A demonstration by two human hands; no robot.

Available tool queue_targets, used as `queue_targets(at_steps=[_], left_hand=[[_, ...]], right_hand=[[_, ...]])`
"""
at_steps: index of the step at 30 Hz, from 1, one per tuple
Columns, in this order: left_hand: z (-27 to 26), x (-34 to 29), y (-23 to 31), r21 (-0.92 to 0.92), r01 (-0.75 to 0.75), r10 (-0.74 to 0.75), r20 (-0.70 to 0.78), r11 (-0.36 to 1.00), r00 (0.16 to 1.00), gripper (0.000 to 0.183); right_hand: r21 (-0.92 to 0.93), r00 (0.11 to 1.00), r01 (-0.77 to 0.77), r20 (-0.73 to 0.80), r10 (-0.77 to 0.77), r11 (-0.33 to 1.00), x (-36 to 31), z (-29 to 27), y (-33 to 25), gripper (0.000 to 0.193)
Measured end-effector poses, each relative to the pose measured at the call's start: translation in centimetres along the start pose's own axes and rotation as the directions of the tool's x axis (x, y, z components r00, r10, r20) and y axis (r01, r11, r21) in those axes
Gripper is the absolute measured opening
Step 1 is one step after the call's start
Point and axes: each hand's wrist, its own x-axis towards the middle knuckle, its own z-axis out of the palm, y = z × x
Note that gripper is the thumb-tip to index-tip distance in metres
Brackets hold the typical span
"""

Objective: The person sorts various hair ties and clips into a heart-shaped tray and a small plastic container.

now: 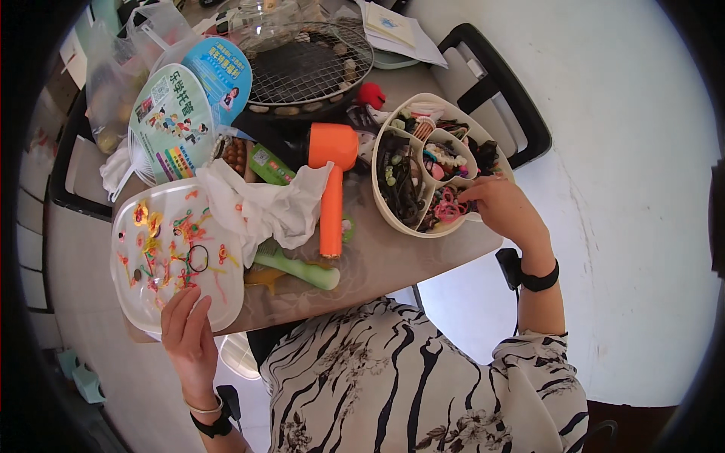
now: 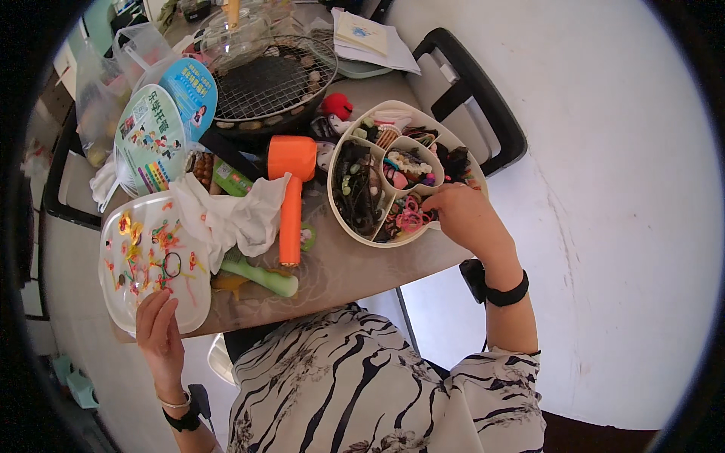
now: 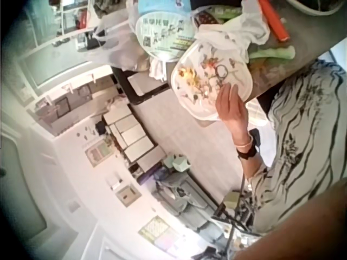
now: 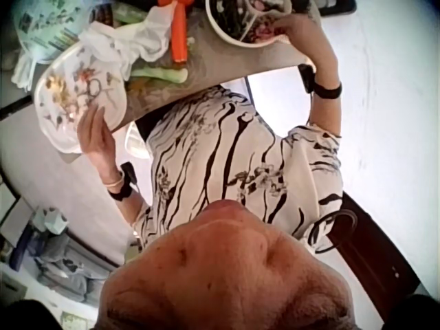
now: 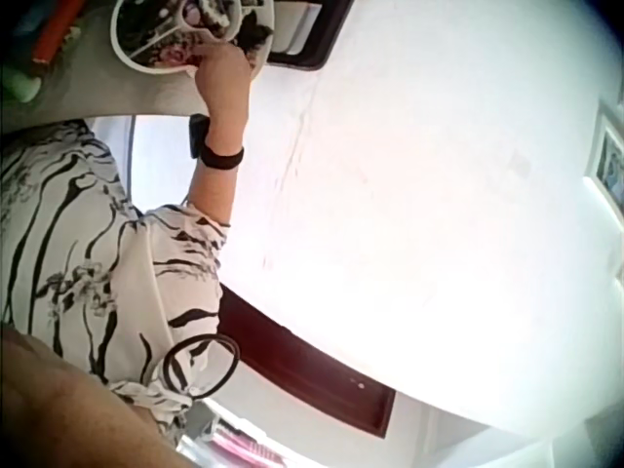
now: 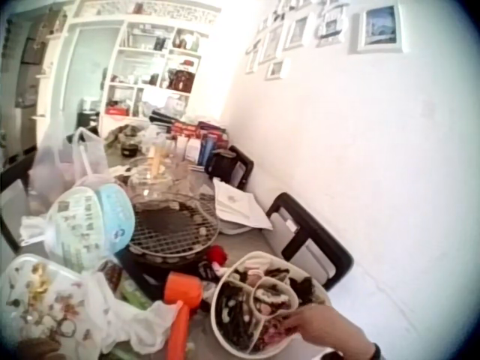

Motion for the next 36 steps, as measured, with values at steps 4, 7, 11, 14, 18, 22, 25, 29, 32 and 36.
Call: queue_targets(at_steps=[4, 7, 11, 14, 18, 22, 25, 29, 32, 36], left_hand=[[0.1, 0.1, 0.0, 0.020, 0.014, -0.014, -0.028, 1.000, 1.000, 0.030], [-0.2, -1.2, -1.0, 0.009, 0.028, -0.027, -0.067, 1.000, 0.997, 0.032], [-0.6, -1.2, -2.0, -0.015, -0.029, 0.028, -0.026, 0.999, 0.999, 0.038], [-1.0, -1.5, -2.3, -0.104, -0.087, 0.083, -0.047, 0.991, 0.995, 0.038], [-0.7, -3.4, -1.9, -0.167, -0.068, 0.060, -0.055, 0.984, 0.997, 0.038], [-1.3, -4.8, -2.1, -0.154, -0.024, 0.016, -0.048, 0.988, 0.999, 0.034], [-1.7, -5.5, -3.3, -0.124, 0.038, -0.045, -0.054, 0.991, 0.998, 0.030], [-2.3, -6.2, -5.2, -0.066, 0.141, -0.149, -0.156, 0.988, 0.976, 0.024], [-2.1, -6.1, -7.1, 0.000, 0.232, -0.227, -0.196, 0.973, 0.954, 0.023], [-1.6, -5.9, -7.7, -0.068, 0.271, -0.279, -0.221, 0.960, 0.934, 0.020]], right_hand=[[0.068, 0.999, -0.035, 0.011, 0.034, 0.997, 0.9, -0.1, -0.8, 0.028], [0.166, 0.993, 0.070, 0.081, -0.084, 0.984, 2.0, 1.1, -1.1, 0.026], [0.314, 0.977, -0.021, 0.207, -0.047, 0.949, 1.8, -0.3, -2.3, 0.023], [0.227, 0.993, 0.059, 0.086, -0.081, 0.972, 1.8, -2.7, -3.6, 0.020], [0.139, 0.976, 0.196, 0.069, -0.207, 0.971, 5.3, -6.5, -11.5, 0.021], [0.080, 0.827, 0.554, 0.055, -0.559, 0.829, 8.6, -7.0, -20.1, 0.020], [0.047, 0.538, 0.839, 0.086, -0.839, 0.542, 11.2, -5.7, -25.0, 0.018], [0.015, 0.321, 0.940, 0.297, -0.899, 0.340, 15.0, -1.6, -31.7, 0.012], [0.009, 0.277, 0.954, 0.362, -0.890, 0.301, 17.6, 1.3, -36.5, 0.012], [0.043, 0.234, 0.968, 0.204, -0.951, 0.247, 20.9, 5.6, -40.5, 0.020]])
